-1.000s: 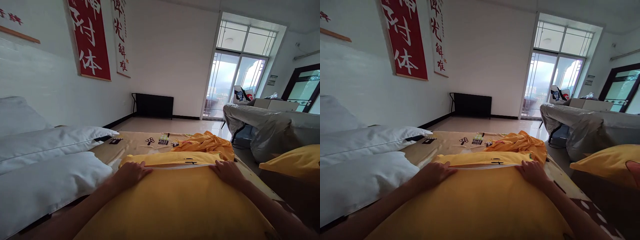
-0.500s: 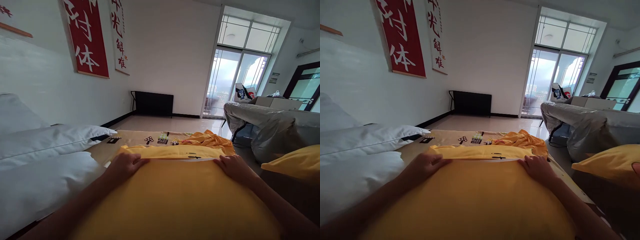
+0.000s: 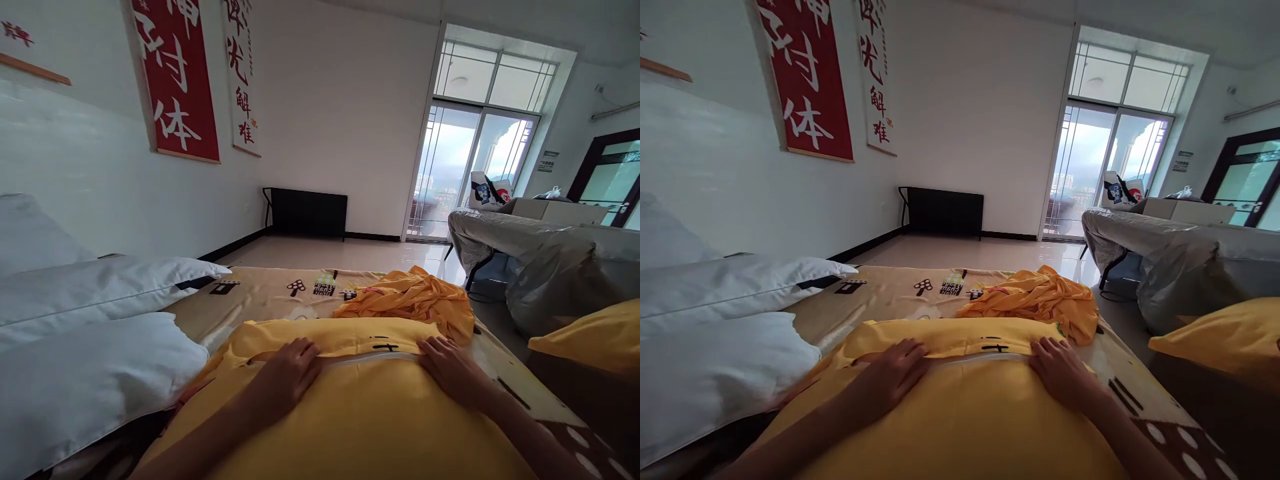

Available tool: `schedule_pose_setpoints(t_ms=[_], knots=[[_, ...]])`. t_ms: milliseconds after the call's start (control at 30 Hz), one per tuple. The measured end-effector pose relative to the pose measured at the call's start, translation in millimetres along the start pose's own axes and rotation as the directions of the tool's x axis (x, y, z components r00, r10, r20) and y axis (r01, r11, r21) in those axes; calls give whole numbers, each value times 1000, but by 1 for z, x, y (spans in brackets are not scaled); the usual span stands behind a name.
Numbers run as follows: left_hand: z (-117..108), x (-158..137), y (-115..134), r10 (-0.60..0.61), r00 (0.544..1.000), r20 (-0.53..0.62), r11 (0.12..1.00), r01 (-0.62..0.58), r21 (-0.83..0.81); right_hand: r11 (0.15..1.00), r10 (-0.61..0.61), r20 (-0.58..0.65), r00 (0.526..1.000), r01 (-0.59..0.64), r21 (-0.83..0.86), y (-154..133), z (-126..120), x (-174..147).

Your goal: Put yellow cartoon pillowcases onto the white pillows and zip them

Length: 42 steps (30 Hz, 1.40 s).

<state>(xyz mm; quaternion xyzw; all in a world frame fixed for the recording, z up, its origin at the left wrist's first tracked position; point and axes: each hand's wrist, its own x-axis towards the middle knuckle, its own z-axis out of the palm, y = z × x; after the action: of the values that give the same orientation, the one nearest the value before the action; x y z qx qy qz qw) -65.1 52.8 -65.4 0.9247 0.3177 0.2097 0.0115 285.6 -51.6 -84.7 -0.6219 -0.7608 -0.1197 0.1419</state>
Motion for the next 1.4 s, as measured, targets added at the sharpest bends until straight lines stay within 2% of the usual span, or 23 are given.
schedule_pose_setpoints(t_ms=[100,200,300,433,500,567,667,733,800,867,933,1000,1067,1133,1233,1300,1400], knots=[[10,1,-4,-70,998,8,995,70,-74,994,52,-22,998,-50,98,4,13,-6],[13,1,-9,-105,994,-2,985,104,-135,979,87,-25,996,-81,185,9,14,-8],[18,-3,-12,-139,975,-173,972,100,-215,982,79,-7,997,-77,174,6,3,-2],[26,-16,-9,-83,891,-447,980,-8,-197,998,6,13,1000,-7,58,-16,-23,12],[25,-22,-7,-11,852,-524,990,-66,-128,999,-35,67,997,35,4,-29,-36,20],[21,-26,-5,60,834,-548,993,-107,-54,999,-20,138,990,26,-42,-38,-44,25],[9,-28,4,140,864,-483,990,-124,65,995,100,126,987,-96,-36,-39,-40,29],[1,-29,19,165,888,-430,984,-119,130,980,187,15,982,-187,63,-33,-27,30],[-4,-28,45,239,898,-369,969,-193,158,952,256,-92,962,-234,196,-26,-9,30],[-5,-22,79,383,890,-246,923,-358,140,924,295,-150,944,-242,294,-20,7,29],[1,-9,115,463,883,-77,884,-454,109,911,297,-177,938,-223,346,-16,16,26],[14,9,144,498,867,32,860,-498,109,912,278,-210,937,-189,365,-13,19,20],[29,29,161,482,871,95,861,-491,131,923,249,-238,939,-155,352,-10,16,14],[42,45,166,427,899,103,888,-438,139,936,222,-255,941,-133,325,-7,10,9],[51,57,155,283,959,-8,949,-279,145,943,186,-241,952,-104,317,-4,3,6],[52,58,145,207,977,-50,967,-196,160,937,174,-207,963,-97,336,-5,-1,5],[50,58,137,229,973,-3,956,-224,191,925,172,-127,977,-116,362,-7,-3,5]])
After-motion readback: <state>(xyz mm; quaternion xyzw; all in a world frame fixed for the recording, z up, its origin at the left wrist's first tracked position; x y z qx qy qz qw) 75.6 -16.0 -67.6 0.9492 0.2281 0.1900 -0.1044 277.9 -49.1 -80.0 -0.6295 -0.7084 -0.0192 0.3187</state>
